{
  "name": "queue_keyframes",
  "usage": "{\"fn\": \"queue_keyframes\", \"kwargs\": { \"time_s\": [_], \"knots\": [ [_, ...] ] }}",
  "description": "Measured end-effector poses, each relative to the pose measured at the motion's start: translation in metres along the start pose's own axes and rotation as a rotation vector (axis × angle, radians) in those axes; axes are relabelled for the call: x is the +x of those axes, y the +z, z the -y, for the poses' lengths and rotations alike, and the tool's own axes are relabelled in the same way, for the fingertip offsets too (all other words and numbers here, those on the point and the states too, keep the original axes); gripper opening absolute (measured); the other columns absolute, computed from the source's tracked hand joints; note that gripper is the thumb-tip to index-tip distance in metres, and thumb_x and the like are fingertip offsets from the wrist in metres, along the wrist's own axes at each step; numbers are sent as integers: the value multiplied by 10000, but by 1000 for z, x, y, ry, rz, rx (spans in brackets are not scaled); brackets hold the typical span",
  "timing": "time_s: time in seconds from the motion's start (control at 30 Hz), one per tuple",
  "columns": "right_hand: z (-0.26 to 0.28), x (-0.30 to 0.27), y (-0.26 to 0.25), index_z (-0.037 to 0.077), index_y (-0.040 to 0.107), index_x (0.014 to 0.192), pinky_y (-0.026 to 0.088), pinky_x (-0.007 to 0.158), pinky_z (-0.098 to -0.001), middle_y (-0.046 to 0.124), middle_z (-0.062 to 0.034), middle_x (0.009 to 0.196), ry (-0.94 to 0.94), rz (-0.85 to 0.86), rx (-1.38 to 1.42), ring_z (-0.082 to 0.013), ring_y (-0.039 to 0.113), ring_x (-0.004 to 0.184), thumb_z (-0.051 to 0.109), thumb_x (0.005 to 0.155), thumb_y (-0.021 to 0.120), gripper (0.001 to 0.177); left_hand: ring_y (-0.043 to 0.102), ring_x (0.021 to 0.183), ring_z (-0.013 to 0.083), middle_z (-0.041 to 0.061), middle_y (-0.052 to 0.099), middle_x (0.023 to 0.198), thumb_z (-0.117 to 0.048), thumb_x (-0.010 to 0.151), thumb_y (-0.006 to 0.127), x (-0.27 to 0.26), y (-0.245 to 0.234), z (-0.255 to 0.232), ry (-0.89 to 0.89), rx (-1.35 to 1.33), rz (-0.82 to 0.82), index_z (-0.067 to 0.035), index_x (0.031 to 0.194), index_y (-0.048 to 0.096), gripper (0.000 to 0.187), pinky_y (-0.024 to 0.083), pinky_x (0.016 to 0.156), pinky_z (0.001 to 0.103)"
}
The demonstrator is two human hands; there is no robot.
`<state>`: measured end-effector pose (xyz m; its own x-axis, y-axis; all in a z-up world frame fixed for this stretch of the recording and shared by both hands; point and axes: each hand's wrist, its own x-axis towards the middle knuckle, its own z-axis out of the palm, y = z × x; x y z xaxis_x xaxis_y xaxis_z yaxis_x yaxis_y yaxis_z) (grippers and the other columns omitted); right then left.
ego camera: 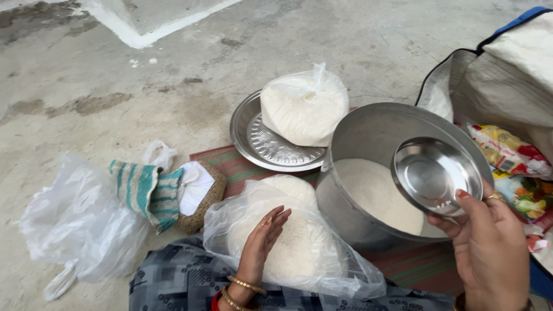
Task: The person scoops rice from a large metal pot using a small metal bowl and pours it into a plastic bag. They repeat this process multiple times, occasionally adjusting the bag and handling a packaged item.
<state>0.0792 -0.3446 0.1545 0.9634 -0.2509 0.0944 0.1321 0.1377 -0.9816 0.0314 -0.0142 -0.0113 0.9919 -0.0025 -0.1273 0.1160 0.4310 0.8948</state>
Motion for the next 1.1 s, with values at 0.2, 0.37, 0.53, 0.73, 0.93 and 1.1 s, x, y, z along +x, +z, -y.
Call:
{"fn": "queue_keyframes", "kwargs": {
  "time_s": [0.2, 0.37, 0.53, 0.73, 0.93, 1.1],
  "knots": [
    [-16, -36, 30, -40, 476, 1559, 624, 633, -395, 687, -132, 1102, 182, 297, -13, -202, 701, 865, 38, 993, 534, 575, 661, 1267, 257, 158, 731, 1309, -420, 1039, 340, 1, -16, 1, 60, 105, -256, -3, 1311, 638, 580, 457, 1073, 374],
    [-64, -73, 98, 91, 503, 1500, 638, 582, -365, 754, -129, 938, 451, 480, -248, -199, 713, 693, 125, 920, 628, 594, 690, 1220, 255, 158, 749, 1268, -418, 1046, 318, 2, -29, 5, 55, 68, -394, 16, 1238, 685, 600, 492, 1029, 383],
    [-113, -83, 130, 131, 620, 1383, 622, 644, -354, 780, -129, 937, 65, 390, -821, -203, 757, 711, 123, 904, 702, 486, 600, 1331, 231, 123, 703, 1333, -397, 1047, 305, 3, -34, 13, 132, 99, -392, -1, 1257, 674, 581, 392, 1147, 373],
    [-129, -92, 127, 175, 663, 1355, 614, 723, -379, 756, -85, 1075, -673, 258, -1182, -252, 744, 853, 79, 836, 726, 532, 589, 1360, 259, 197, 719, 1296, -389, 1080, 287, 0, -30, 16, 199, 115, -304, 50, 1172, 703, 612, 342, 1198, 367],
    [-126, -100, 136, 174, 675, 1344, 610, 700, -361, 756, -42, 1062, -799, 284, -1242, -196, 716, 837, 99, 853, 738, 500, 595, 1354, 251, 164, 689, 1332, -393, 1049, 304, -1, -26, 12, 41, 30, -430, -3, 1315, 573, 543, 356, 1159, 363],
    [-135, -101, 141, 179, 667, 1347, 605, 676, -354, 752, -45, 1023, -881, 388, -1287, -206, 716, 821, 120, 869, 719, 485, 520, 1422, 237, 180, 592, 1443, -388, 1064, 323, 5, -31, 20, 155, -65, -425, 27, 1360, 528, 549, 342, 1175, 339]
  ]
}}
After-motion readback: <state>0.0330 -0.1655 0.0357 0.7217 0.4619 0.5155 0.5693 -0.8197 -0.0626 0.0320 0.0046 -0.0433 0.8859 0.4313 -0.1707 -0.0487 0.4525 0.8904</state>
